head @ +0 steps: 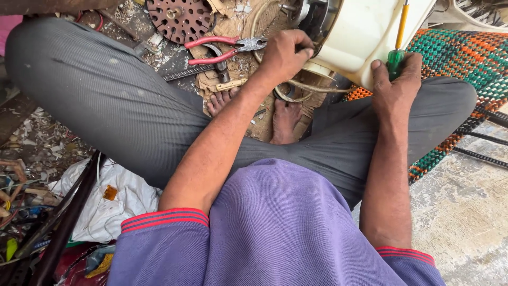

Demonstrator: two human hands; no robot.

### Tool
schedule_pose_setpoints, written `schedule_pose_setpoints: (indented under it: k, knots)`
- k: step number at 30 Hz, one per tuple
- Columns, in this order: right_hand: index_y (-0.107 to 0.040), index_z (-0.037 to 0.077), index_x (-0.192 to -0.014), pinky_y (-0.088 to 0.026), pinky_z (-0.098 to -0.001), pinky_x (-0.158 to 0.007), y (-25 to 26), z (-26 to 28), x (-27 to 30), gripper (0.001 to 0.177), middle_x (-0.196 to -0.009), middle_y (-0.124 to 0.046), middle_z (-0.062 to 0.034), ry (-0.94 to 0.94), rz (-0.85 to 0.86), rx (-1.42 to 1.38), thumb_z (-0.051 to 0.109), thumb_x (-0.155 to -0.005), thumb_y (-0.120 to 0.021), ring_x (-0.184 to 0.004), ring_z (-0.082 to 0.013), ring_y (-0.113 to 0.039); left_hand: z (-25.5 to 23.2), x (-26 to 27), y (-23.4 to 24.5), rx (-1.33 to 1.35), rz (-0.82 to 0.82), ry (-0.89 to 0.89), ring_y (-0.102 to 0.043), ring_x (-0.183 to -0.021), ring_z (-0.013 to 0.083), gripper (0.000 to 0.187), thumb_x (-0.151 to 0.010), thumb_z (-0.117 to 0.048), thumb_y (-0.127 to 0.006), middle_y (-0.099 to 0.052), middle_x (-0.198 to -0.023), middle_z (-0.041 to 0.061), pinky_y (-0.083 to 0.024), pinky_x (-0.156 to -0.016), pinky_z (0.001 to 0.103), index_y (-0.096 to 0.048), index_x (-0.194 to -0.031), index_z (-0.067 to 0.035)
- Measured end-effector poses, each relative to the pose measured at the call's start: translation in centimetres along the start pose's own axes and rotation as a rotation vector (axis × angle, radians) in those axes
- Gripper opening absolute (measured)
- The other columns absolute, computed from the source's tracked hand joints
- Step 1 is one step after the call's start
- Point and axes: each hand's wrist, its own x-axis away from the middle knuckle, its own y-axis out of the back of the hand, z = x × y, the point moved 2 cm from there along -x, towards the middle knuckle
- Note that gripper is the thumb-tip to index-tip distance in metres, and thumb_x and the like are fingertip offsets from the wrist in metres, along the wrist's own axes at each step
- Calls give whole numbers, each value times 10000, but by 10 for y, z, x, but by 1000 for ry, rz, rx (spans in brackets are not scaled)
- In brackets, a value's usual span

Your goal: The person is repairing a small electrical appliance, likely a fan, by manipulating its internal wiring and components. They use a screwdriver and pliers to adjust wires and secure parts within the plastic housing while sitting on the floor.

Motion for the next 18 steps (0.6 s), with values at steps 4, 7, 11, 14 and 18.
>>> schedule_pose_setpoints:
  k: [4, 7, 11, 14, 18]
  knots:
    - [-507, 5, -1116, -500, -309, -865, -1, 1, 1, 303, -995, -557, -59, 14, -2, -12, 66, -1016, -786, -912, -152, -517, -7, -3, -6, -10, -8, -2, -733, -837, 208, 79, -884, -136, -722, -748, -898, 89, -572, -753, 357, -716, -906, -60]
    - [-511, 8, -1127, -505, -300, -875, -1, 0, 0, 296, -995, -566, -46, 3, 3, -60, 67, -1018, -780, -917, -141, -520, -8, -2, -8, -32, -43, -70, -729, -854, 223, 81, -877, -113, -724, -748, -907, 106, -566, -768, 371, -707, -898, -37]
    - [-505, 11, -1118, -507, -295, -866, 1, -6, 3, 294, -997, -566, -35, -16, 1, -52, 69, -1023, -776, -919, -137, -531, -7, 13, -12, -16, -189, 114, -759, -875, 201, 108, -856, -73, -666, -769, -936, 96, -602, -806, 335, -729, -940, -47]
    - [-512, 11, -1132, -503, -302, -888, -4, -14, 3, 281, -1024, -564, -42, 27, -14, -90, 54, -1027, -768, -948, -138, -528, -16, 26, -14, 75, -234, 18, -749, -915, 238, 132, -855, -58, -680, -766, -970, 119, -593, -837, 350, -763, -954, -32]
    - [-541, 34, -1113, -538, -313, -851, -5, -38, -5, 184, -1041, -618, -60, -205, -184, -703, 40, -1074, -722, -938, -144, -591, -23, 28, -12, 7, -273, 21, -742, -920, 256, 131, -856, -67, -690, -756, -986, 127, -581, -851, 362, -767, -954, -26]
